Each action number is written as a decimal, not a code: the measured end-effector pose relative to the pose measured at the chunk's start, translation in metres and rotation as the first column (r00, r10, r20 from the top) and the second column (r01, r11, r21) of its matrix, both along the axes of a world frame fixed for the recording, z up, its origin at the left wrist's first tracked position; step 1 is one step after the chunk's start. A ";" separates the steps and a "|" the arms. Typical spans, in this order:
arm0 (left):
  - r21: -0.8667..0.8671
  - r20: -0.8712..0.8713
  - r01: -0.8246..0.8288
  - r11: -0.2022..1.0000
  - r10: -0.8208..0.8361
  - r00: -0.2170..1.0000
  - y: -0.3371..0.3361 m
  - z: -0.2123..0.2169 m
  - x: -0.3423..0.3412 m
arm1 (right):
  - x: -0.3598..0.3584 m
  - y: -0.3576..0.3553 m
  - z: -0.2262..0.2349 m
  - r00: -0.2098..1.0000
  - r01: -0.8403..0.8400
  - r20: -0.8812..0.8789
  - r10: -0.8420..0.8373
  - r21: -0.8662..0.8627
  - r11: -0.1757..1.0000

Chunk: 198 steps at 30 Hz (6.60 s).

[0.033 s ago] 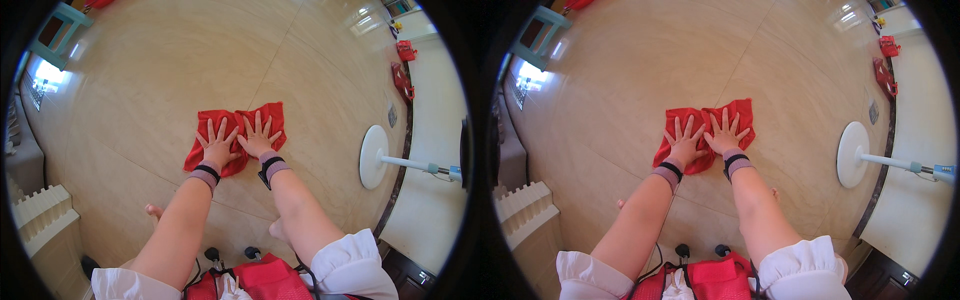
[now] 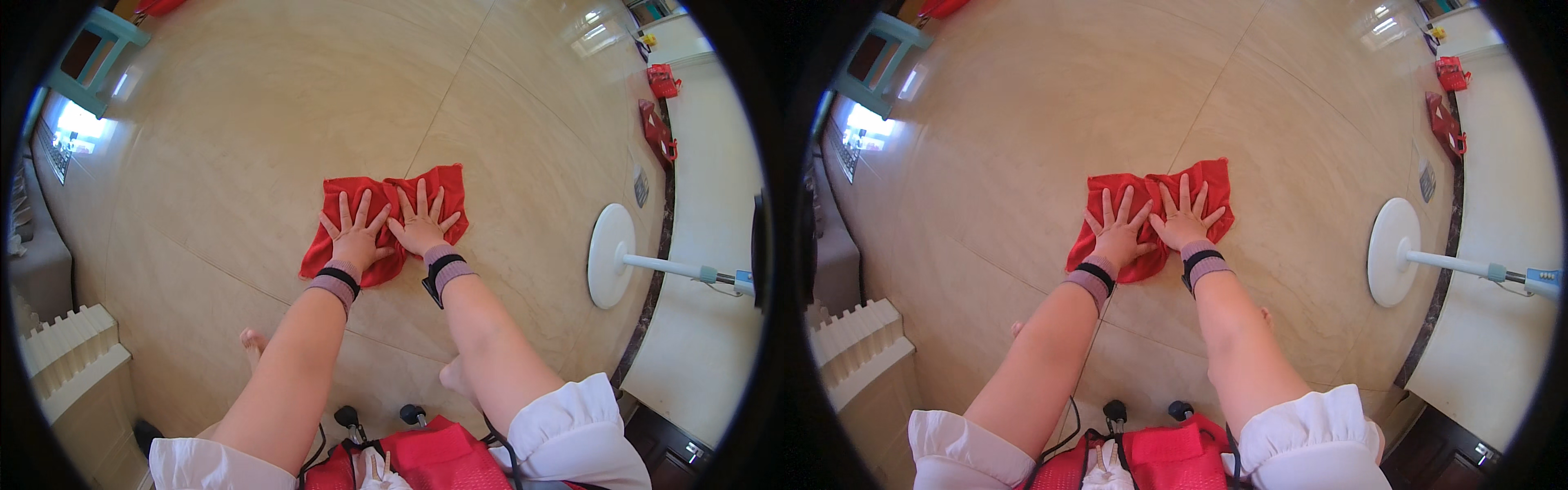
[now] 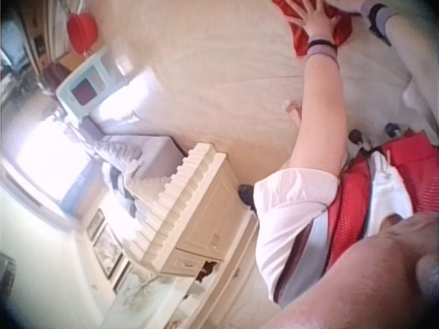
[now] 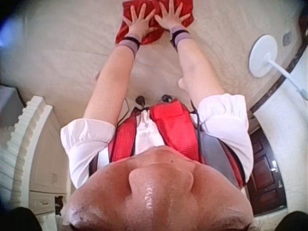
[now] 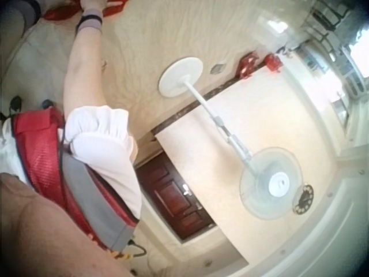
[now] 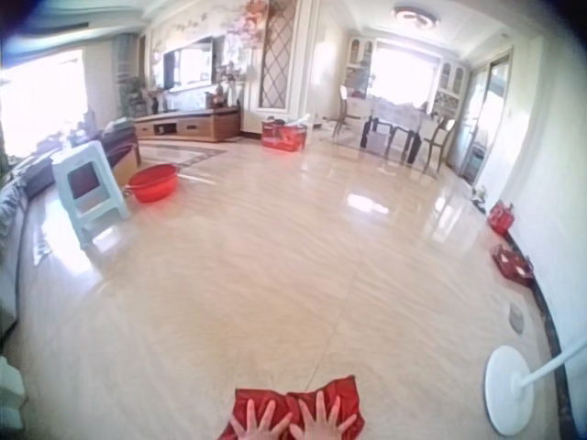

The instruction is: Folding and smoothing a red cloth on the floor while kneeling.

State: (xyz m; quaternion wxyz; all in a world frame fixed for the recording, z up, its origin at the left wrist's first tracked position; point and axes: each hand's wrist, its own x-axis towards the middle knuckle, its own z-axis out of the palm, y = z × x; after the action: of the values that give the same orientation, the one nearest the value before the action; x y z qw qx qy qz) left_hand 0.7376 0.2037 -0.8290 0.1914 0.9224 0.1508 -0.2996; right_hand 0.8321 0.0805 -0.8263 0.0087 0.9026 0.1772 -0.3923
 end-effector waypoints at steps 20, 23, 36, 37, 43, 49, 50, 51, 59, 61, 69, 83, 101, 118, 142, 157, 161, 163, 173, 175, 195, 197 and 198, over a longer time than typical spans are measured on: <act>-0.035 0.174 -0.221 0.975 0.224 0.959 -0.017 -0.033 -0.083 | -0.045 -0.041 -0.018 0.993 0.096 0.052 -0.104 0.140 0.986; -0.027 0.404 -0.300 0.954 0.285 0.869 -0.008 -0.071 -0.100 | -0.056 -0.047 -0.021 0.995 0.089 0.039 -0.097 0.162 0.983; -0.028 0.656 -0.292 0.956 0.238 0.716 0.037 -0.053 0.022 | -0.045 -0.036 -0.001 0.993 0.083 0.064 -0.095 0.175 0.981; -0.029 0.643 -0.289 0.957 0.239 0.728 0.039 -0.051 0.029 | -0.037 -0.034 0.002 0.992 0.091 0.066 -0.104 0.173 0.981; -0.001 0.601 -0.300 0.954 0.240 0.762 0.037 -0.042 0.052 | -0.017 -0.021 0.006 0.988 0.118 0.077 -0.131 0.153 0.981; 0.070 0.472 -0.238 0.969 0.178 0.863 0.041 -0.021 0.085 | -0.014 -0.015 0.009 0.985 0.121 0.107 -0.136 0.138 0.983; 0.086 0.453 -0.218 0.972 0.157 0.878 0.039 -0.018 0.090 | -0.014 -0.016 0.007 0.985 0.121 0.105 -0.135 0.128 0.984; 0.083 0.449 -0.220 0.972 0.161 0.879 0.041 -0.018 0.094 | -0.014 -0.014 0.005 0.983 0.110 0.133 -0.129 0.144 0.983; 0.198 0.392 -0.156 0.968 0.068 0.917 0.052 -0.025 0.140 | -0.008 0.000 0.002 0.963 0.104 0.229 -0.141 0.168 0.980; 0.206 0.396 -0.154 0.966 0.062 0.916 0.053 -0.031 0.149 | -0.003 0.004 0.003 0.954 0.139 0.243 -0.175 0.160 0.977; 0.306 0.394 -0.096 0.947 -0.034 0.918 0.062 -0.025 0.228 | 0.054 0.017 0.011 0.941 0.186 0.263 -0.211 0.118 0.976; 0.334 0.435 -0.112 0.936 -0.048 0.899 0.079 -0.040 0.334 | 0.136 0.027 0.012 0.927 0.212 0.295 -0.234 0.103 0.972; 0.298 0.236 -0.042 0.954 -0.031 0.971 0.056 -0.024 0.132 | -0.014 -0.003 -0.002 0.952 0.164 0.232 -0.202 0.175 0.971; 0.199 0.117 -0.212 0.957 0.192 0.974 0.060 -0.026 -0.010 | -0.134 -0.042 -0.018 0.979 0.147 0.104 -0.174 0.226 0.963; 0.307 0.514 -0.178 0.935 -0.005 0.858 0.082 -0.030 0.321 | 0.119 0.011 0.022 0.927 0.305 0.196 -0.319 0.100 0.947; 0.259 0.396 -0.207 0.943 0.092 0.914 0.062 0.000 0.356 | 0.164 0.005 0.009 0.907 0.279 0.291 -0.304 0.126 0.952; 0.332 0.388 -0.187 0.924 0.047 0.920 0.112 -0.027 0.323 | 0.131 0.027 0.010 0.917 0.229 0.284 -0.279 0.198 0.953; 0.296 0.346 -0.190 0.936 0.080 0.935 0.070 -0.010 0.301 | 0.116 0.000 0.006 0.919 0.248 0.281 -0.275 0.127 0.960; 0.260 0.192 -0.096 0.961 0.046 0.980 0.046 -0.030 0.141 | -0.020 -0.030 0.007 0.972 0.218 0.076 -0.223 0.059 0.974; 0.299 0.185 -0.117 0.947 0.063 0.981 0.052 -0.036 0.106 | -0.043 -0.030 0.005 0.975 0.210 0.052 -0.215 0.096 0.973; 0.248 0.188 -0.155 0.956 0.110 0.976 0.081 -0.048 0.042 | -0.085 -0.040 0.004 0.981 0.189 -0.071 -0.180 0.153 0.970; 0.225 0.279 -0.210 0.952 0.143 0.950 0.092 -0.053 0.053 | -0.072 -0.031 0.002 0.975 0.222 -0.046 -0.217 0.195 0.955; 0.232 0.286 -0.210 0.950 0.140 0.948 0.103 -0.051 0.069 | -0.063 -0.024 0.003 0.980 0.200 -0.022 -0.200 0.201 0.959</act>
State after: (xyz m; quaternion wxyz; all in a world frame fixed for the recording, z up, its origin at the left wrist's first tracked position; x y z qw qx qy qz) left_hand 0.8067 0.3067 -0.8803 0.1138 0.9540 0.2436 -0.1325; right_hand 0.7692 0.0562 -0.8229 -0.1228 0.9117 0.1240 -0.3720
